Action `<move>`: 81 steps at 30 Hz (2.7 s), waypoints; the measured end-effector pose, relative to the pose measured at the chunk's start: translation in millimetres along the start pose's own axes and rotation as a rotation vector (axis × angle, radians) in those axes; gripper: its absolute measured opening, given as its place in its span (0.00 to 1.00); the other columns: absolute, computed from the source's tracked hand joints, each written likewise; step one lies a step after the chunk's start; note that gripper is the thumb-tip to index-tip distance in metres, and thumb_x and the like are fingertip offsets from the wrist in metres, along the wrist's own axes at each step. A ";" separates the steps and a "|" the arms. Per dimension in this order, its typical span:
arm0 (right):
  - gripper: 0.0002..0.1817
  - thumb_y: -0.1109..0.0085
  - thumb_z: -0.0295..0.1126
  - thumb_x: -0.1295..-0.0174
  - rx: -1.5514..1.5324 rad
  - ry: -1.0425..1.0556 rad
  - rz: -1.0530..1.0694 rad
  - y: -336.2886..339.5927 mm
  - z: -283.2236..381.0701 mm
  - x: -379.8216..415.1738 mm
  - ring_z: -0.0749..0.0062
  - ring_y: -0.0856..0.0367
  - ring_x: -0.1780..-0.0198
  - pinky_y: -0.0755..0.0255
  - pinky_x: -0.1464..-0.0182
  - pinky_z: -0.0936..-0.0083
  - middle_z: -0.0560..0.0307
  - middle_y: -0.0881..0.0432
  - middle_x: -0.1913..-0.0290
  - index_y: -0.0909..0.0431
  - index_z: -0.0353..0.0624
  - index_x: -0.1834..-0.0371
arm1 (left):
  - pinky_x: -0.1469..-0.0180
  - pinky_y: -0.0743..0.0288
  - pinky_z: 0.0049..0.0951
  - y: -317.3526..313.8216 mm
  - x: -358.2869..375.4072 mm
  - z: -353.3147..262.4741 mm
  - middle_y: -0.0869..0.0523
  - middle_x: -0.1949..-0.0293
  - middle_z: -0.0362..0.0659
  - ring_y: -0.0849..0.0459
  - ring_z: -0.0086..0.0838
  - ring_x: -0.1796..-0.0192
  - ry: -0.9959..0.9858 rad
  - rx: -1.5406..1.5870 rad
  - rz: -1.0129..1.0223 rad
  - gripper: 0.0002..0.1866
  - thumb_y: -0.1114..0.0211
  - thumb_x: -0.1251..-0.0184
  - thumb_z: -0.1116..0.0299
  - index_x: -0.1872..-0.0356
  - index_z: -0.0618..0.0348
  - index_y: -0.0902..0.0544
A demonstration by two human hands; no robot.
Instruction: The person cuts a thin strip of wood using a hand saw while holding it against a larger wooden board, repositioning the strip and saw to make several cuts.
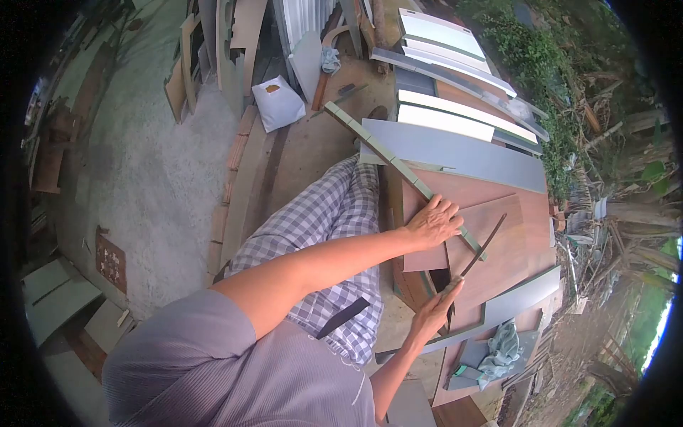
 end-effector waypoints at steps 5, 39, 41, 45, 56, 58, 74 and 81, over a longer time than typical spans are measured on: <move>0.33 0.58 0.29 0.28 0.028 -0.089 0.093 14.8 35.9 -36.4 0.40 0.20 0.67 0.28 0.63 0.59 0.31 0.18 0.55 0.52 0.62 0.21 | 0.40 0.42 0.40 -1.2 0.6 1.1 0.23 0.61 0.42 0.27 0.33 0.49 0.008 -0.042 -0.034 0.16 0.44 0.31 0.51 0.61 0.53 0.20; 0.33 0.58 0.27 0.28 -0.106 0.070 -0.042 -2.1 5.1 -16.2 0.75 0.36 0.79 0.37 0.77 0.70 0.56 0.30 0.74 0.51 0.61 0.20 | 0.41 0.41 0.41 0.0 -0.1 -0.1 0.23 0.61 0.44 0.26 0.35 0.50 0.009 0.008 -0.063 0.14 0.41 0.32 0.54 0.62 0.55 0.21; 0.33 0.58 0.27 0.28 -0.120 0.018 -0.013 -5.3 -2.5 -2.0 0.75 0.36 0.79 0.37 0.77 0.70 0.56 0.31 0.75 0.51 0.61 0.20 | 0.41 0.41 0.41 0.0 2.6 -0.9 0.23 0.61 0.44 0.26 0.35 0.50 0.012 0.007 -0.055 0.14 0.41 0.32 0.54 0.62 0.55 0.21; 0.33 0.58 0.28 0.27 -0.058 0.129 -0.107 -7.8 0.1 9.5 0.76 0.36 0.79 0.37 0.76 0.70 0.55 0.29 0.74 0.51 0.62 0.20 | 0.39 0.42 0.42 -2.0 -0.5 0.7 0.23 0.60 0.44 0.27 0.36 0.49 0.013 0.007 -0.027 0.15 0.42 0.31 0.53 0.60 0.55 0.20; 0.33 0.58 0.28 0.27 -0.118 0.081 -0.057 -8.1 1.1 -5.1 0.76 0.36 0.78 0.37 0.76 0.71 0.52 0.25 0.68 0.51 0.61 0.20 | 0.39 0.41 0.43 0.3 0.8 0.4 0.23 0.60 0.45 0.27 0.36 0.49 0.014 0.044 -0.056 0.14 0.42 0.31 0.54 0.61 0.56 0.22; 0.33 0.58 0.28 0.27 -0.062 0.090 -0.064 -8.3 -1.7 4.1 0.75 0.35 0.77 0.36 0.76 0.72 0.50 0.23 0.64 0.52 0.61 0.20 | 0.38 0.43 0.41 -1.5 0.8 0.3 0.22 0.60 0.44 0.26 0.34 0.48 0.010 -0.013 -0.036 0.17 0.43 0.31 0.51 0.60 0.55 0.20; 0.33 0.58 0.28 0.27 -0.095 0.031 -0.021 -9.7 -4.4 4.1 0.76 0.35 0.78 0.36 0.76 0.73 0.53 0.25 0.67 0.52 0.62 0.20 | 0.40 0.41 0.41 0.6 0.4 -1.0 0.23 0.60 0.44 0.26 0.36 0.50 0.012 0.021 -0.033 0.15 0.42 0.31 0.54 0.62 0.55 0.21; 0.33 0.58 0.29 0.27 -0.044 0.108 -0.060 -8.1 -5.1 -22.7 0.75 0.35 0.77 0.35 0.75 0.71 0.51 0.23 0.64 0.52 0.62 0.20 | 0.41 0.41 0.41 -0.5 0.9 0.3 0.24 0.61 0.44 0.27 0.35 0.50 0.018 0.014 -0.064 0.14 0.42 0.31 0.54 0.62 0.55 0.22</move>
Point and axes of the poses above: each hand's wrist, its own x-axis away from the middle knuckle, its own y-axis out of the back of the hand, z = x × y, the point moved 2 cm from there along -x, towards the middle knuckle
